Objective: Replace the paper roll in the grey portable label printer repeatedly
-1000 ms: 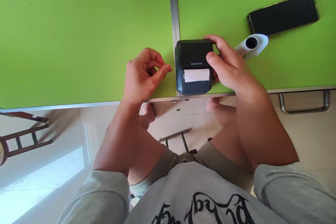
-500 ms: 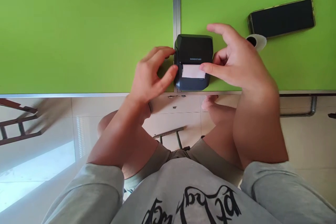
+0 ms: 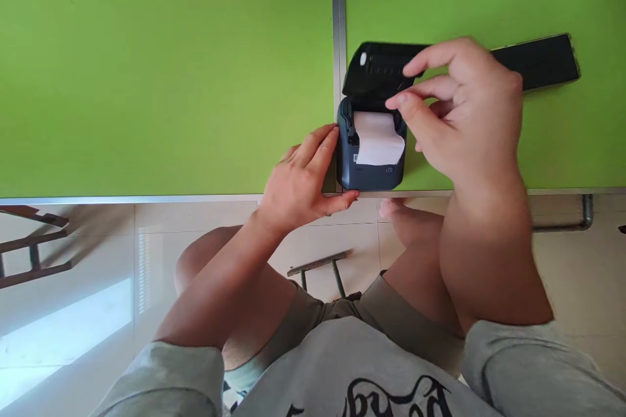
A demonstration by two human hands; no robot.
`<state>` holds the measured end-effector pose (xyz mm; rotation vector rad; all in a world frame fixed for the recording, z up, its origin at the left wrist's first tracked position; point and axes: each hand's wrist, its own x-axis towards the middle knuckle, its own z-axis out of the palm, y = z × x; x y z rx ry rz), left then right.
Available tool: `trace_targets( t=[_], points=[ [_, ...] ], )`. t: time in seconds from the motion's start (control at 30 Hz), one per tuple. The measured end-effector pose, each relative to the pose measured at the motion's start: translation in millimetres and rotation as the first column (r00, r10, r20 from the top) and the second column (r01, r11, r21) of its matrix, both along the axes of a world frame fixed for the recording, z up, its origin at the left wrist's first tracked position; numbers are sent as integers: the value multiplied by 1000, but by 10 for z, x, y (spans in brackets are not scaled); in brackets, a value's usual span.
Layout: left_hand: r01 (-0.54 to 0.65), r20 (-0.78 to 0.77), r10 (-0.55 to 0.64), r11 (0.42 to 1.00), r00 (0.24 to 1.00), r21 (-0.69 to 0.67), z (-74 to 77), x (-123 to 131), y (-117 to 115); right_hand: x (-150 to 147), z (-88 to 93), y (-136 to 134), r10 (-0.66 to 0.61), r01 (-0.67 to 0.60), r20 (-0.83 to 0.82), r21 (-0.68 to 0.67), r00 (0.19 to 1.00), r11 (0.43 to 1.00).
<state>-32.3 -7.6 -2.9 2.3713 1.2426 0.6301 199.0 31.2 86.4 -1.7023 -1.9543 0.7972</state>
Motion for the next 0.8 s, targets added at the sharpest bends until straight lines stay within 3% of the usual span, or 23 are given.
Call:
trace_targets(
  t=[0.1, 0.3, 0.47, 0.67, 0.73, 0.8],
  points=[
    [-13, 5, 13, 1000, 1000, 5, -30, 10, 5, -78, -91, 26, -48, 32, 165, 102, 985, 994],
    [-22, -19, 22, 999, 1000, 28, -44, 27, 23, -101, -74, 125, 136, -128, 295, -45, 946, 991],
    [-28, -23, 29, 1000, 999, 6, -28, 40, 34, -84, -93, 233, 178, -161, 310, -79, 934, 984],
    [-26, -22, 27, 1000, 999, 15, -17, 29, 46, -4, 71, 139, 190, -183, 177, -58, 966, 981],
    [-19, -17, 19, 1000, 1000, 10, -16, 17, 56, 62, 155, 53, 191, -186, 44, -94, 981, 978],
    [-15, -6, 15, 1000, 1000, 2, -18, 5, 69, 145, 182, -17, 135, -150, -204, -63, 970, 987]
  ],
)
